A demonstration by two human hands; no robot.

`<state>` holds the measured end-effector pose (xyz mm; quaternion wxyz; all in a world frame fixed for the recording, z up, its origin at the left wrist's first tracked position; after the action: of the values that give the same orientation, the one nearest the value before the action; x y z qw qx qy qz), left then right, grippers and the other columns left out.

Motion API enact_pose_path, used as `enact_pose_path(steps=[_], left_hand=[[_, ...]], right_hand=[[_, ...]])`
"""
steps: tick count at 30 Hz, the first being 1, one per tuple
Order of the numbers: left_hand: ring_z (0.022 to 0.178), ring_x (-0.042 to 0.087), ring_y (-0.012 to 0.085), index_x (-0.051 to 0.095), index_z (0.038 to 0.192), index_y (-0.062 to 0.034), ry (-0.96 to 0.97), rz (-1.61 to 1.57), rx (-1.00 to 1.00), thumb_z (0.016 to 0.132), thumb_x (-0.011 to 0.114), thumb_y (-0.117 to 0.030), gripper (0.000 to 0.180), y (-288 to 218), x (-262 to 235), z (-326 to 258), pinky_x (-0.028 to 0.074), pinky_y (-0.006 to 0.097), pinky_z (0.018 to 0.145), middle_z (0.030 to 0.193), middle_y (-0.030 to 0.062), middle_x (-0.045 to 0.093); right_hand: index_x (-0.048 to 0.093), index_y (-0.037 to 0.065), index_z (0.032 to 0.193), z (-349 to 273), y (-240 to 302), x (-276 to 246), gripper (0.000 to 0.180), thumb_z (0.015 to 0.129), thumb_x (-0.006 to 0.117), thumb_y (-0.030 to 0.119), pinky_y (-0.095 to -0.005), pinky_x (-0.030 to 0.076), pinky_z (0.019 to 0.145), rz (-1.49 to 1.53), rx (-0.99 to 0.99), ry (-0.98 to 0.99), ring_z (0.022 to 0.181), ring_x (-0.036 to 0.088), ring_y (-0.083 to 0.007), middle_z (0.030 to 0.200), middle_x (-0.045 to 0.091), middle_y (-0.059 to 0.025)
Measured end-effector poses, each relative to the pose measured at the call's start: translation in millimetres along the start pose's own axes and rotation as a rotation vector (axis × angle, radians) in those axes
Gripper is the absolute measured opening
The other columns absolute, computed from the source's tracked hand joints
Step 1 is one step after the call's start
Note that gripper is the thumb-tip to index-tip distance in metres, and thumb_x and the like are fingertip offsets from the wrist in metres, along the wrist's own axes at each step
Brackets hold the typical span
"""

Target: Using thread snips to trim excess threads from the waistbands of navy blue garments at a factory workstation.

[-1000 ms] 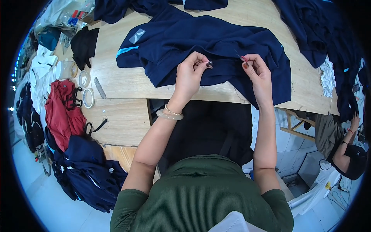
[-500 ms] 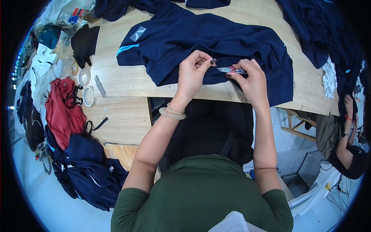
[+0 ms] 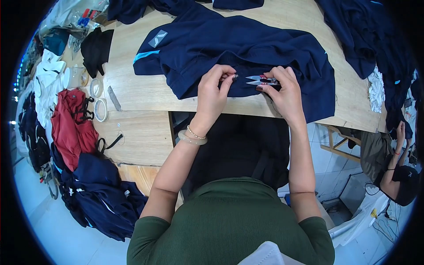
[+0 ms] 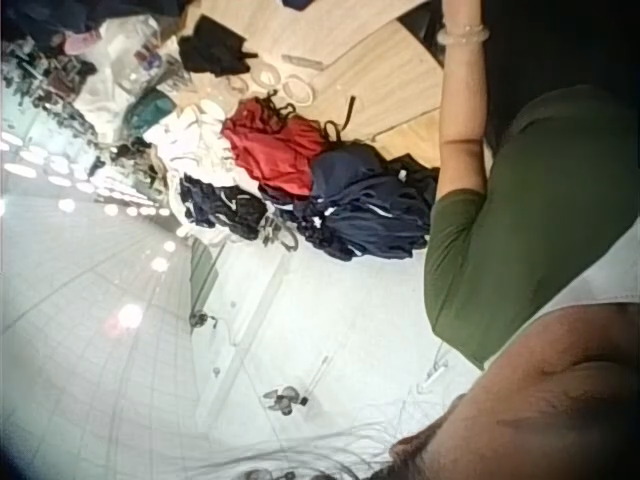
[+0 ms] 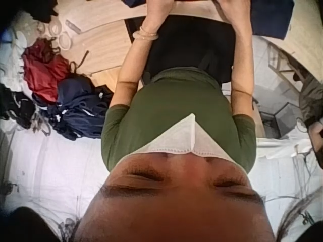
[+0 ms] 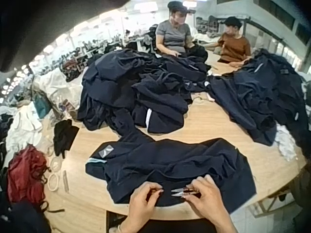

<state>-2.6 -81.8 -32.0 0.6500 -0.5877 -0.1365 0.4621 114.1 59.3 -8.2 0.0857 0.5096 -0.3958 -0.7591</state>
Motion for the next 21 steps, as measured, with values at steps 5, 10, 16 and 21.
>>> enact_pose_path(steps=[5,10,16,21], left_hand=[[0.079,0.065,0.0263,0.062,0.092,0.0026,-0.005,0.076,0.083,0.083,0.059,0.009,0.011,-0.9,-1.7,-3.9,0.051,0.033,0.070,0.088,0.0110,0.064],[0.079,0.065,0.0267,0.063,0.092,0.0028,0.000,0.066,0.060,0.084,0.059,0.009,0.011,1.5,-2.0,-4.0,0.051,0.032,0.070,0.089,0.0113,0.064],[0.079,0.065,0.0263,0.063,0.093,0.0026,0.003,0.049,0.042,0.084,0.058,0.009,0.012,1.6,-2.1,-3.6,0.052,0.031,0.070,0.088,0.0113,0.065],[0.079,0.065,0.0263,0.064,0.093,0.0022,0.008,0.055,0.042,0.084,0.058,0.008,0.012,2.9,-1.9,-3.6,0.052,0.031,0.071,0.089,0.0111,0.065]], right_hand=[[0.061,0.003,0.088,-1.8,1.7,5.9,0.025,0.070,0.078,0.007,-0.0347,0.043,0.071,-0.052,-0.042,0.022,0.079,0.048,-0.0255,0.082,0.057,-0.0051],[0.061,0.004,0.087,-2.3,2.6,7.8,0.025,0.069,0.077,0.007,-0.0351,0.043,0.071,-0.076,-0.048,-0.001,0.079,0.048,-0.0257,0.082,0.056,-0.0048],[0.062,0.005,0.087,-2.8,5.1,11.0,0.024,0.069,0.077,0.009,-0.0353,0.044,0.071,-0.118,-0.063,0.002,0.079,0.048,-0.0249,0.081,0.056,-0.0040],[0.062,0.004,0.088,-2.1,8.3,11.7,0.024,0.070,0.077,0.009,-0.0352,0.043,0.071,-0.116,-0.096,-0.007,0.079,0.048,-0.0251,0.081,0.056,-0.0041]])
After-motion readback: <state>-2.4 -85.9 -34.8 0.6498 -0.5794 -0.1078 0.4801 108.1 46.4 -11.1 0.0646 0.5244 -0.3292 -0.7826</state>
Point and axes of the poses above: each hand's wrist, its own z-axis towards the middle knuckle, its own x-axis out of the palm, y = z × x, the point moved 9 cm from there along z, towards the middle knuckle
